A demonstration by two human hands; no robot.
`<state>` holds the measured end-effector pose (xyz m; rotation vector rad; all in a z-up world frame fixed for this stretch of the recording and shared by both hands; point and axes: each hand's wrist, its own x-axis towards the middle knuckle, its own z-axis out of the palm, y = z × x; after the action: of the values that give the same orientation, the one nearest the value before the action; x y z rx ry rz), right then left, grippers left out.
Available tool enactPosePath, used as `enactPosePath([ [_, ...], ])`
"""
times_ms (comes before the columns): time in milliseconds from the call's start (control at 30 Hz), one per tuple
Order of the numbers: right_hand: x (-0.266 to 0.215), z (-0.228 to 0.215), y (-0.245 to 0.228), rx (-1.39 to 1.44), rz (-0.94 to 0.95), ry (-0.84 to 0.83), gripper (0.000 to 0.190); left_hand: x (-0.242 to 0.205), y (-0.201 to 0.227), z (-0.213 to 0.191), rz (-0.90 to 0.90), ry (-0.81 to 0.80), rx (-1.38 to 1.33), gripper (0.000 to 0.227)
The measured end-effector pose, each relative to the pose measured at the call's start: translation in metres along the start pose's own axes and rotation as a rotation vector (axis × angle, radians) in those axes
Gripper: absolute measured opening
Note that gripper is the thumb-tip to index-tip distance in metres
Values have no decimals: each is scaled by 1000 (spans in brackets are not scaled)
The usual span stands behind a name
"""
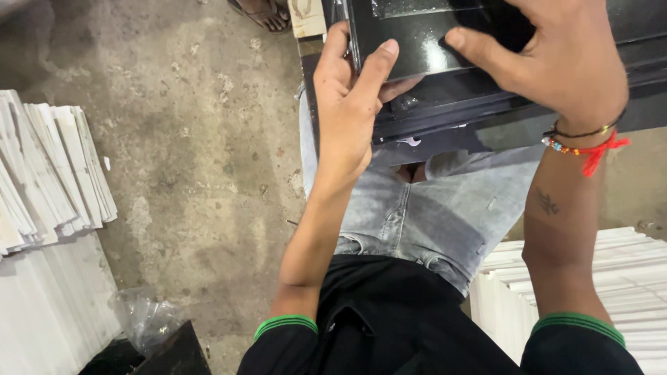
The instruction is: The person repeatedly picks up black rectangular panels from a stack and places them back on top, aligning them by hand. The task involves continuous handling of the panels without using any tools.
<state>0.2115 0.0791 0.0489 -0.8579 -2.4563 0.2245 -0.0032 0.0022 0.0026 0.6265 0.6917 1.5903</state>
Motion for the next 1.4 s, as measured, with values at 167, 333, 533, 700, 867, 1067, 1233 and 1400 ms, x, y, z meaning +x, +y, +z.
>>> enactPosePath([
  [167,0,-3,0,142,-52,8,49,1,-1,5,9,73,60,24],
  [333,-3,-6,2,206,-51,15,58,4,2,13,17,120,77,25],
  [533,-13,-1,7,320,-13,32,49,2,8,18,17,113,124,28],
  [700,-17,4,12,397,13,57,40,2,11,14,4,72,33,36],
  [867,-20,5,11,371,67,103,28,2,9,7,17,42,-29,35],
  [1067,-17,5,4,277,159,128,19,3,4,4,20,40,54,23],
  [1233,-14,4,0,235,159,144,16,2,-1,3,29,46,39,19],
  [1400,-16,6,1,216,183,168,14,2,-2,2,34,45,38,18],
])
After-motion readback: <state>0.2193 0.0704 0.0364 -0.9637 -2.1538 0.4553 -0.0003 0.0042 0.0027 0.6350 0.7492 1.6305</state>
